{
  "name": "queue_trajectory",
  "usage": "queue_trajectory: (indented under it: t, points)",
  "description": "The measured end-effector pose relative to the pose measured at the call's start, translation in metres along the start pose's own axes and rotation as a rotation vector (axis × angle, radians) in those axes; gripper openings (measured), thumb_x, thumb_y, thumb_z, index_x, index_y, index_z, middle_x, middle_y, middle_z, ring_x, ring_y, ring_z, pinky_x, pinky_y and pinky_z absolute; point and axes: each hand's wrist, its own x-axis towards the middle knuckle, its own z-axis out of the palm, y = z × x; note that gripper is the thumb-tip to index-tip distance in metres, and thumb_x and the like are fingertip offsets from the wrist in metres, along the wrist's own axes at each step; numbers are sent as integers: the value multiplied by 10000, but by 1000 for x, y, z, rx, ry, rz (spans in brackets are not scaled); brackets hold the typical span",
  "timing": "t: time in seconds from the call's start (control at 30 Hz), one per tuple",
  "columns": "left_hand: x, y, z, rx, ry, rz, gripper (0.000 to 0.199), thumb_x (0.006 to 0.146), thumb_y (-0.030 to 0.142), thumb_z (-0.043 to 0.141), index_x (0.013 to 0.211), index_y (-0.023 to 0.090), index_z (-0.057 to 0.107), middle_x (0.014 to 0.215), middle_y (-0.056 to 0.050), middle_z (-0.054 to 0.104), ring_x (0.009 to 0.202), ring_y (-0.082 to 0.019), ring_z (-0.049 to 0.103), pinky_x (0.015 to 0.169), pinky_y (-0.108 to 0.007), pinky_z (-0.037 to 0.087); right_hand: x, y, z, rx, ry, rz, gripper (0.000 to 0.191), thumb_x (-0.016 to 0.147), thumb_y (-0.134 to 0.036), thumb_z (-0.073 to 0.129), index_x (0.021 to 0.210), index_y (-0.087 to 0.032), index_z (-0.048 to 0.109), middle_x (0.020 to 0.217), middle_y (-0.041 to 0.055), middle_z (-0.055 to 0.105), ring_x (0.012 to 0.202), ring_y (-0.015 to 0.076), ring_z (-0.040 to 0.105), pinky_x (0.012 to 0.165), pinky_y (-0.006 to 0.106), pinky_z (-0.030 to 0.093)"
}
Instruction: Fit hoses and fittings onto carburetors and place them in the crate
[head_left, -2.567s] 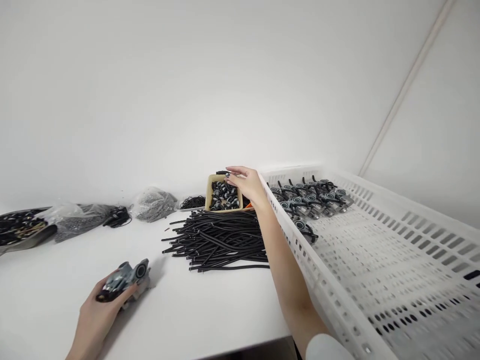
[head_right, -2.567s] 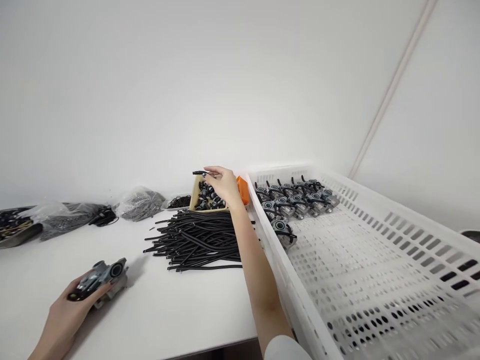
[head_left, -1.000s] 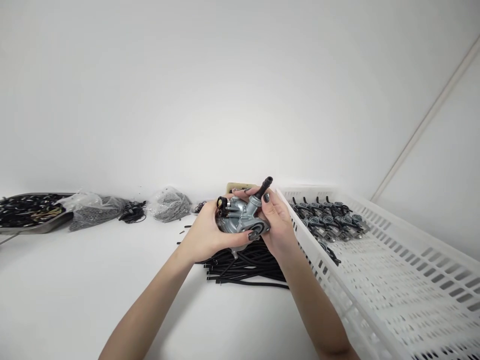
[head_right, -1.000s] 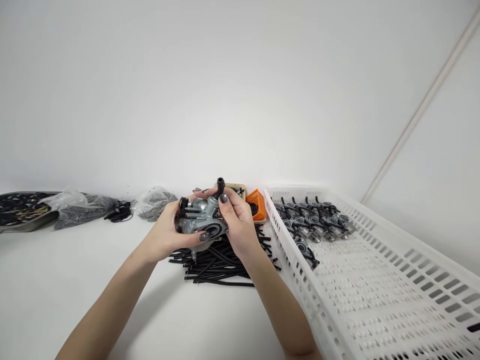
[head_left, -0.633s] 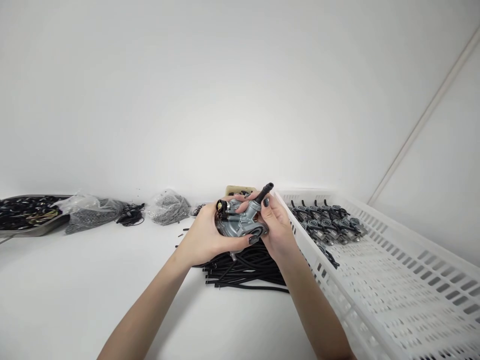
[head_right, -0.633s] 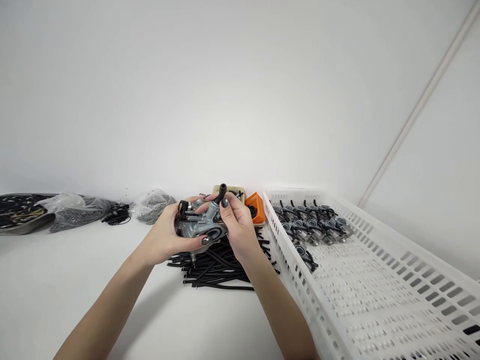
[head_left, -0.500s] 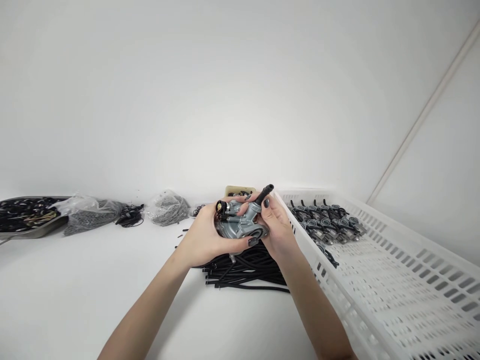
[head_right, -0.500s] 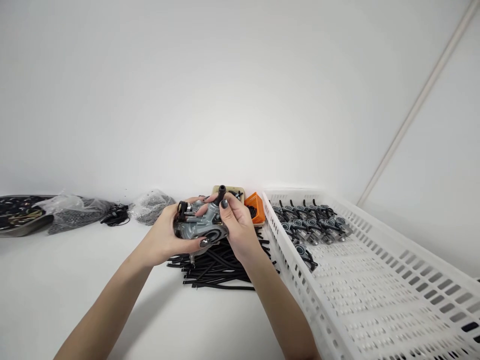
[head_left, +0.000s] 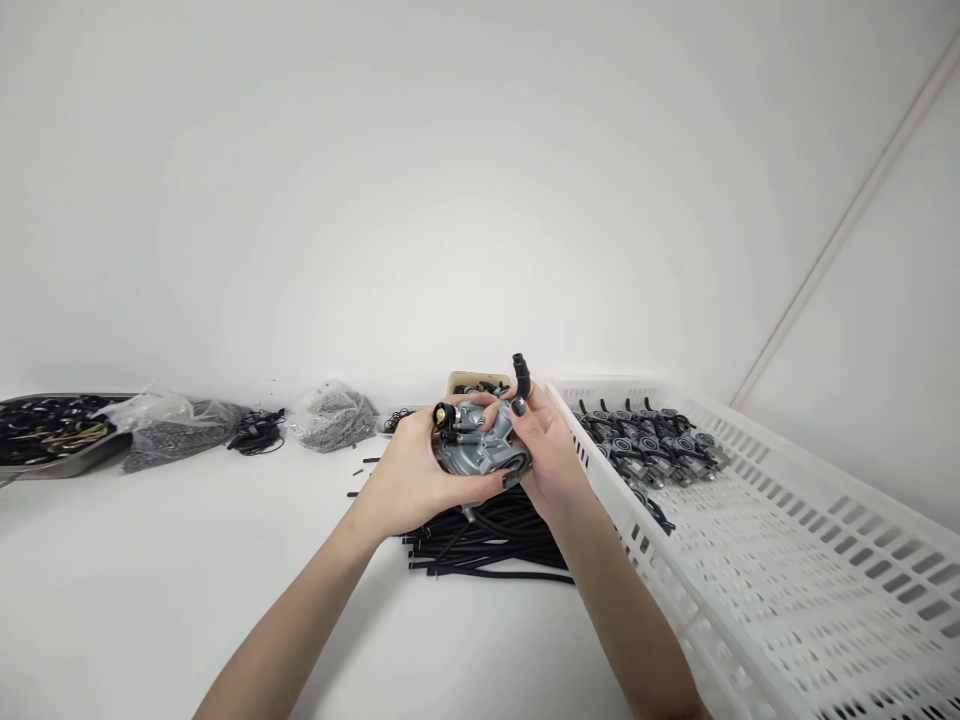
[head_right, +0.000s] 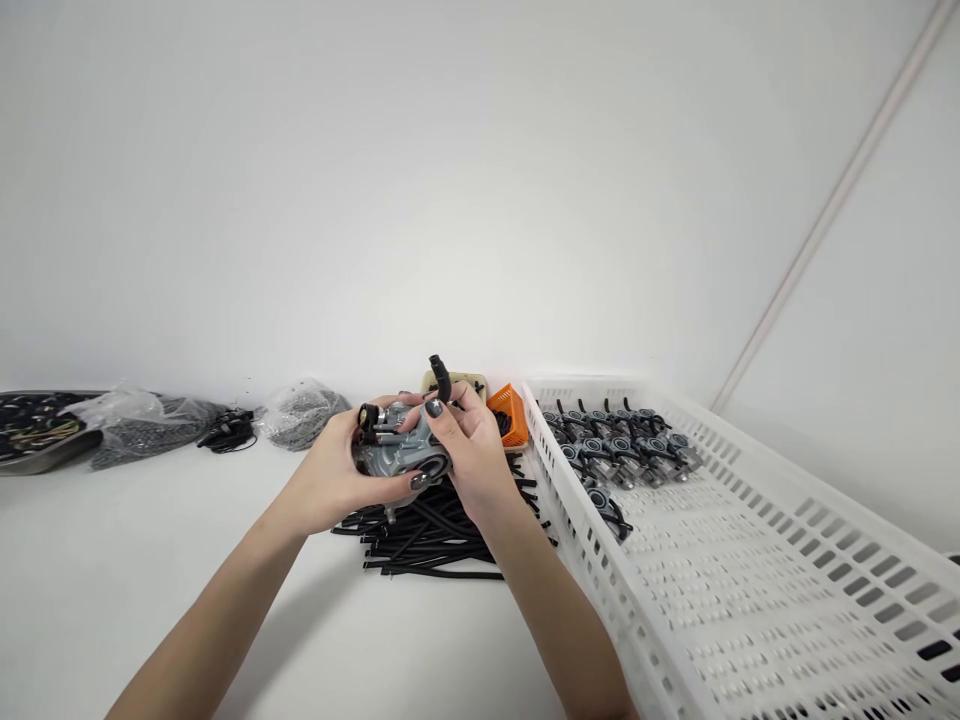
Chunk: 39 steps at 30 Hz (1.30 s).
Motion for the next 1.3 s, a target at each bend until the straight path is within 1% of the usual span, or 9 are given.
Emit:
queue_trajectory:
  t: [0.2, 0.3, 0.43, 0.53, 0.67, 0.77, 0.9, 1.07, 1.3]
  points:
    - [2, 5, 3, 70, 33, 17, 521, 691, 276, 838, 1173, 160, 678, 1020, -51, 764, 932, -261, 720, 814, -331, 573, 3, 3, -1, -11, 45, 34, 378, 776, -465, 867, 886, -260, 570, 700, -22, 691, 921, 213, 737, 819, 323, 602]
    - [2, 3, 3, 88, 34, 20, 508, 692, 296, 844, 1154, 160, 683, 1047, -59, 766, 949, -270, 722, 819, -336, 572, 5, 6, -3, -15, 53, 19, 399, 753, -466, 885, 965, -260, 617, 697, -21, 692, 900, 218, 738, 829, 335, 598]
    - [1, -2, 2, 42, 27, -20, 577, 692, 331, 862, 1198, 152, 651, 1012, -58, 764, 893, -254, 725, 747, -312, 574, 6, 6, -6, -48, -13, -5, 383, 792, -530, 842, 1006, -238, 714, 742, 14, 718, 1019, 227, 724, 913, 336, 587]
    - [2, -5, 0, 2, 47, 14, 614, 677, 329, 879, 1216, 140, 651, 1118, -80, 752, 1001, -266, 717, 845, -313, 575, 5, 2, -9, -57, -43, -11, 351, 850, -574, 764, 934, -234, 738, 796, 36, 739, 1108, 232, 701, 963, 330, 574]
    - [4, -7, -3, -67, 25, 55, 608, 675, 370, 896, 1198, 151, 676, 1181, -84, 752, 1100, -287, 706, 922, -316, 567, 4, -5, -11, -87, -101, 8, 327, 829, -514, 780, 982, -229, 731, 921, 58, 773, 1203, 255, 666, 1017, 354, 552]
    - [5, -9, -4, -93, 16, 61, 614, 691, 406, 892, 1219, 165, 688, 1214, -84, 751, 1129, -297, 698, 946, -328, 559, 5, -9, -12, -83, -108, 31, 312, 791, -464, 806, 955, -227, 687, 982, 70, 785, 1170, 261, 681, 1007, 371, 555]
    - [6, -11, -4, -81, 21, 58, 631, 696, 444, 891, 1229, 164, 700, 1242, -99, 746, 1149, -315, 687, 970, -356, 546, 7, -7, -14, -39, -102, 35, 326, 772, -445, 824, 919, -241, 616, 952, 51, 788, 1027, 233, 724, 912, 344, 582]
    - [5, -7, -3, -75, 23, 58, 640, 688, 427, 894, 1231, 153, 695, 1228, -109, 753, 1144, -325, 699, 956, -358, 562, 9, 0, -18, -48, -115, 24, 325, 808, -405, 825, 936, -271, 558, 915, 31, 788, 1110, 254, 717, 966, 412, 582]
    - [3, -5, -1, -20, 47, 27, 634, 673, 328, 897, 1236, 153, 668, 1192, -99, 758, 1075, -302, 718, 919, -354, 577, 8, 2, -10, -30, -85, -22, 369, 744, -383, 892, 923, -264, 592, 765, 33, 774, 1081, 281, 734, 980, 453, 585]
